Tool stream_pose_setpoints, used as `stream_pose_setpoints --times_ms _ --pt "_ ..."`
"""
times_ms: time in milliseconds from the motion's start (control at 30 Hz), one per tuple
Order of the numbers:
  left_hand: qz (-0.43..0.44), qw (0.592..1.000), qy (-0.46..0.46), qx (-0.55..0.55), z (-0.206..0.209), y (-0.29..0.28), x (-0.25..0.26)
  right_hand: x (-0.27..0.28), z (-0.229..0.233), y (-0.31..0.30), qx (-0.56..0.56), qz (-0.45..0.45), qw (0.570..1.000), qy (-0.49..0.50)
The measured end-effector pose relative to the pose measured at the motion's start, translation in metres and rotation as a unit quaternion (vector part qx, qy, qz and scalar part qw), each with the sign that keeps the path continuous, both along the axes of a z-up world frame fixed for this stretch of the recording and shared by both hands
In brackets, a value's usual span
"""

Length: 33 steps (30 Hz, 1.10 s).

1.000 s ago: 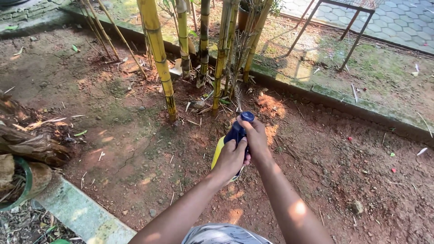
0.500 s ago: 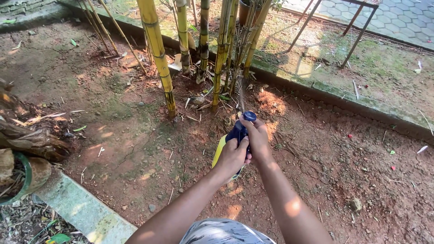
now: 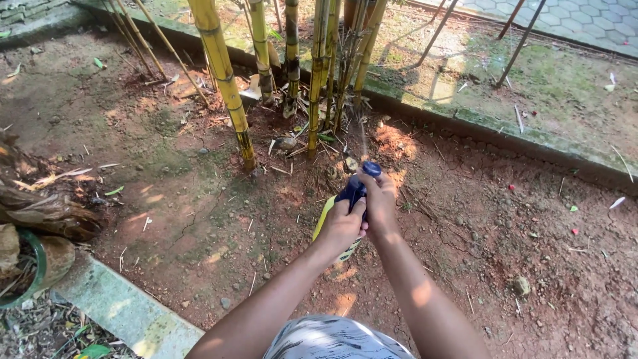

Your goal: Spraying liquid from a spray bottle onto plants and the ground in an outdoor garden.

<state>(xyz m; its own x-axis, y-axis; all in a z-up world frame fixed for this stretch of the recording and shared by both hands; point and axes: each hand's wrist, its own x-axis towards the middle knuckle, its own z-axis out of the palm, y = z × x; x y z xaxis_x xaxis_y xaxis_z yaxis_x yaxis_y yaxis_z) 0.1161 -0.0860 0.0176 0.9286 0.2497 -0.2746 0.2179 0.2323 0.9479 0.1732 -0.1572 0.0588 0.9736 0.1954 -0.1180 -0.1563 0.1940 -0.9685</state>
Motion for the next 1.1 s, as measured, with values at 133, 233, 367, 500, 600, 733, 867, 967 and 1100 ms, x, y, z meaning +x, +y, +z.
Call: stream_pose_setpoints --times_ms 133,233,367,500,600,733,867,967,1100 --pt "-0.037 0.997 0.048 0.053 0.001 -0.004 0.002 0.005 -0.007 -0.006 -0.005 -0.011 1.0 0.013" --pt "-0.017 0.998 0.03 0.045 0.003 -0.007 0.005 0.012 -0.012 -0.01 0.001 -0.001 1.0 0.002" --pt "-0.024 0.998 0.001 0.052 0.005 -0.006 0.001 0.012 -0.019 -0.011 -0.001 -0.008 1.0 -0.01" --pt "-0.027 0.999 -0.01 0.03 -0.005 -0.006 -0.001 0.016 -0.026 -0.012 0.017 0.007 1.0 -0.018" --pt "-0.024 0.998 0.014 0.051 0.013 -0.005 -0.005 0.008 -0.017 -0.011 -0.012 -0.013 1.0 -0.008" --pt "-0.009 0.998 0.047 0.044 0.005 -0.005 -0.018 -0.001 -0.016 -0.008 -0.034 0.002 0.999 0.002" --pt "-0.024 0.999 -0.017 0.035 -0.012 -0.012 -0.014 0.004 -0.032 -0.018 0.01 0.015 1.0 -0.012" --pt "-0.026 0.997 -0.003 0.073 -0.003 -0.009 -0.027 -0.006 -0.037 -0.011 0.017 -0.005 1.0 -0.02" --pt "-0.042 0.987 0.019 0.154 0.013 -0.012 -0.033 -0.002 -0.027 -0.017 0.003 -0.009 1.0 -0.017"
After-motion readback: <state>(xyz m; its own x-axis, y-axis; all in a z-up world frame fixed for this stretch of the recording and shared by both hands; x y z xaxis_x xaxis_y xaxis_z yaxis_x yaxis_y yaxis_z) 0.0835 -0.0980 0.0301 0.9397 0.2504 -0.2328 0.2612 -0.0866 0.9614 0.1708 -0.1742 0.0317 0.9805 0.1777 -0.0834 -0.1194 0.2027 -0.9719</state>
